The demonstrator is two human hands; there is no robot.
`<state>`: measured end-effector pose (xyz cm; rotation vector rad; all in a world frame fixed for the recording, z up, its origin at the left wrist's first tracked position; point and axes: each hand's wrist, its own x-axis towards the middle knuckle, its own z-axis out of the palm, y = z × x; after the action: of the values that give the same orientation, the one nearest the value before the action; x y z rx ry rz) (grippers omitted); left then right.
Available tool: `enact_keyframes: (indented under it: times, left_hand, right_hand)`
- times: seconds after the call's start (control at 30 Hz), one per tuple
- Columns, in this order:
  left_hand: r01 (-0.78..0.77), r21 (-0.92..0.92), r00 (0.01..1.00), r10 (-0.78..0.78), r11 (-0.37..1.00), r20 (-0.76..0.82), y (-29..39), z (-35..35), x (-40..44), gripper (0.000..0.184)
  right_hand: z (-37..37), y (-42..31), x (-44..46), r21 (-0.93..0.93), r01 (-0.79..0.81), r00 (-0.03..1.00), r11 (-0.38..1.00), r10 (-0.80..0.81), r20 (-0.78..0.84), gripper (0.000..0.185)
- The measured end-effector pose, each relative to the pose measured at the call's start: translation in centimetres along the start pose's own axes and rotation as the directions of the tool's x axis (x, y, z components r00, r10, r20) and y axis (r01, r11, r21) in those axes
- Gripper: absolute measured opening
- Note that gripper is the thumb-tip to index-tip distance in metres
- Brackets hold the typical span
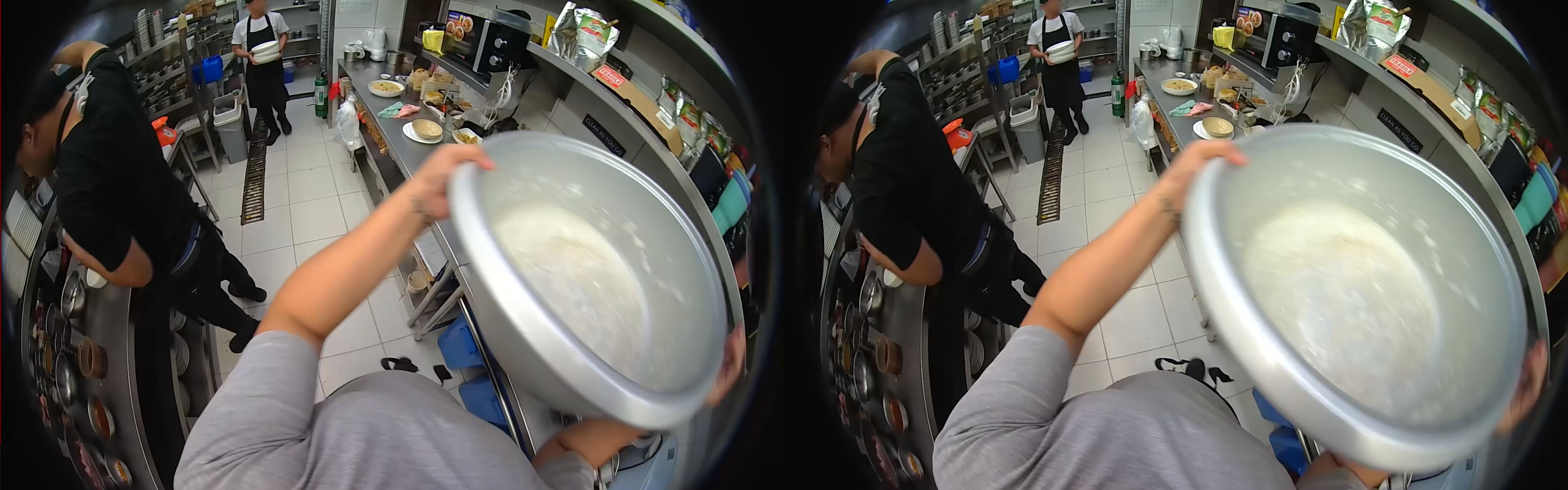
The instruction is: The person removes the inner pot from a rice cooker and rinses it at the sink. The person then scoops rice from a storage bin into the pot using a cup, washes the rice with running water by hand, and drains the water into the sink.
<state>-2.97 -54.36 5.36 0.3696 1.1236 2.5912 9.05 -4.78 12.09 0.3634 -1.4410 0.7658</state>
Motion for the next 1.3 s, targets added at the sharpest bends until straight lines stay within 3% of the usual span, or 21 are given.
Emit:
enact_keyframes:
  times: [0.03,0.1,0.17,0.23,0.33,0.4,0.47,0.5,0.57,0.67,0.7,0.77,0.8,0.83,0.9,1.1,1.17,1.23,1.3]
  left_hand:
    - [0.017,-0.005,0.997,-0.017,1.000,-0.079,1.4,-1.6,-1.4,0.042]
    - [-0.116,0.047,0.965,0.124,0.992,-0.233,2.5,-6.1,-1.9,0.052]
    - [-0.217,0.137,0.904,0.252,0.966,-0.346,3.5,-10.4,-1.6,0.049]
    - [-0.276,0.236,0.837,0.354,0.932,-0.417,5.0,-16.1,-1.6,0.050]
    - [-0.430,0.322,0.703,0.537,0.843,-0.467,7.5,-23.8,-2.4,0.050]
    - [-0.397,0.426,0.613,0.580,0.813,-0.536,9.4,-27.2,-3.9,0.059]
    - [-0.355,0.472,0.526,0.590,0.807,-0.613,10.1,-31.7,-5.9,0.064]
    - [-0.372,0.465,0.472,0.595,0.803,-0.651,10.5,-33.4,-6.4,0.061]
    - [-0.404,0.481,0.393,0.622,0.778,-0.677,11.8,-37.5,-6.9,0.058]
    - [-0.330,0.502,0.269,0.589,0.800,-0.762,13.8,-44.2,-6.6,0.055]
    - [-0.328,0.514,0.265,0.599,0.793,-0.756,14.7,-47.3,-6.4,0.055]
    - [-0.332,0.470,0.243,0.556,0.818,-0.795,17.5,-53.8,-5.9,0.057]
    - [-0.336,0.473,0.241,0.559,0.815,-0.793,19.6,-56.5,-5.1,0.058]
    - [-0.348,0.471,0.239,0.562,0.811,-0.792,21.7,-58.2,-4.3,0.059]
    - [-0.334,0.481,0.269,0.571,0.811,-0.776,27.2,-62.5,-2.0,0.061]
    - [-0.116,0.464,0.410,0.468,0.878,-0.783,43.2,-72.5,7.4,0.064]
    - [-0.073,0.504,0.371,0.493,0.860,-0.787,46.1,-78.7,10.7,0.055]
    - [0.154,0.542,0.195,0.512,0.826,-0.836,48.3,-86.3,14.3,0.045]
    - [0.127,0.587,0.158,0.568,0.799,-0.807,49.9,-93.1,17.6,0.037]
  right_hand:
    - [3.4,1.6,-1.1,0.083,-0.104,0.994,0.991,0.103,0.022,0.035]
    - [13.2,2.0,-5.8,0.326,-0.373,0.928,0.869,0.355,0.116,0.034]
    - [22.5,2.3,-11.4,0.494,-0.627,0.775,0.603,0.551,0.311,0.034]
    - [31.0,2.8,-16.6,0.520,-0.805,0.565,0.286,0.638,0.523,0.033]
    - [42.6,3.8,-22.6,0.396,-0.916,0.271,-0.069,0.622,0.735,0.033]
    - [50.7,4.5,-25.8,0.324,-0.931,0.175,-0.170,0.569,0.803,0.033]
    - [57.4,4.7,-29.4,0.117,-0.935,-0.020,-0.334,0.379,0.925,0.030]
    - [60.9,5.1,-32.5,0.060,-0.920,-0.064,-0.386,0.302,0.951,0.029]
    - [67.9,2.9,-36.2,-0.058,-0.839,-0.224,-0.541,0.247,0.943,0.029]
    - [78.2,1.7,-43.0,-0.123,-0.802,-0.263,-0.584,0.161,0.951,0.029]
    - [81.4,0.7,-44.1,-0.120,-0.798,-0.256,-0.590,0.152,0.954,0.029]
    - [87.0,-2.0,-44.8,-0.255,-0.811,-0.349,-0.526,0.085,0.933,0.029]
    - [89.5,-4.7,-43.5,-0.264,-0.779,-0.382,-0.568,0.097,0.919,0.027]
    - [92.1,-5.2,-44.0,-0.242,-0.787,-0.361,-0.568,0.104,0.927,0.027]
    - [97.3,-4.9,-47.0,-0.200,-0.920,-0.288,-0.337,0.235,0.928,0.033]
    - [112.4,-5.8,-48.3,-0.125,-0.917,-0.253,-0.380,0.308,0.917,0.037]
    - [119.1,-4.8,-50.2,-0.092,-0.929,-0.216,-0.357,0.324,0.921,0.038]
    - [126.0,-4.2,-52.4,-0.047,-0.936,-0.170,-0.349,0.331,0.928,0.040]
    - [133.0,-3.8,-54.2,-0.039,-0.946,-0.154,-0.321,0.342,0.927,0.039]
